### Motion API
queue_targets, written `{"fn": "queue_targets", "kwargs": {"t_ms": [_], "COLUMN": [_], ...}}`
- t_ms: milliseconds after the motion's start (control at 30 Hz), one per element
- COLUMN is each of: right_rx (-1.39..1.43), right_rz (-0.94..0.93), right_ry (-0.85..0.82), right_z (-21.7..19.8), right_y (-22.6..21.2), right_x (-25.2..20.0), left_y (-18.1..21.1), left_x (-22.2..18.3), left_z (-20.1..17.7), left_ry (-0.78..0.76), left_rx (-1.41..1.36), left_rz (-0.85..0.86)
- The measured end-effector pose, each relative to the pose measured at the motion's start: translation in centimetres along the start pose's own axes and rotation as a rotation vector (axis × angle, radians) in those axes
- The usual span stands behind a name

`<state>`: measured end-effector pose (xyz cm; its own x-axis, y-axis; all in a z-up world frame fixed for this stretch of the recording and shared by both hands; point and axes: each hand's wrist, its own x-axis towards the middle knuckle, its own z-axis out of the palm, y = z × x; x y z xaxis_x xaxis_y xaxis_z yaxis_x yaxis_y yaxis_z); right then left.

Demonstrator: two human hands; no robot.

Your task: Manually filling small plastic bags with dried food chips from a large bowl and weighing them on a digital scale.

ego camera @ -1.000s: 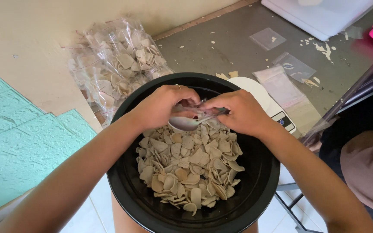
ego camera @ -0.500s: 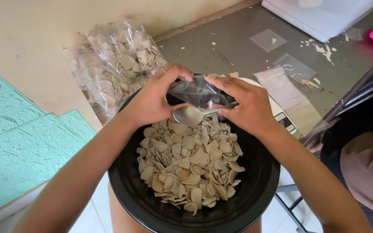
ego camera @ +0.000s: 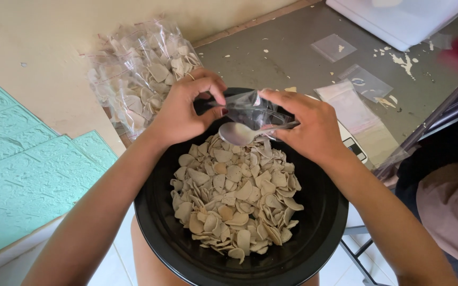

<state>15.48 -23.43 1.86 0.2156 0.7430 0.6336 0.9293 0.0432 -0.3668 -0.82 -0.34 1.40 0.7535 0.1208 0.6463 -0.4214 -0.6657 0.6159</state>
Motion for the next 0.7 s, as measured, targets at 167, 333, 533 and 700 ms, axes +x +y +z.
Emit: {"fn": "queue_targets", "kwargs": {"t_ms": [167, 333, 533, 700], "right_rx": [-0.092, -0.123, -0.082, -0.206], "right_rz": [-0.144, -0.253, -0.229, -0.263], "right_ry": [-0.207, -0.31, -0.216, -0.188], "right_z": [0.0, 0.3, 0.5, 0.8], "right_y": [-2.7, -2.9, -2.1, -0.9], "right_x": [0.3, -0.1, -0.1, -0.5], "left_y": [3.9, 4.8, 2.9, 0.9], "left_x": [0.4, 0.1, -0.5, -1.0], "left_z": [-0.1, 1.0, 1.6, 1.8], "left_ry": [-0.233, -0.485, -0.558, -0.624], "left_rx": [-0.041, -0.115, 0.009, 0.278], "left_rz": [-0.091, -0.183, -0.221, -0.271]}}
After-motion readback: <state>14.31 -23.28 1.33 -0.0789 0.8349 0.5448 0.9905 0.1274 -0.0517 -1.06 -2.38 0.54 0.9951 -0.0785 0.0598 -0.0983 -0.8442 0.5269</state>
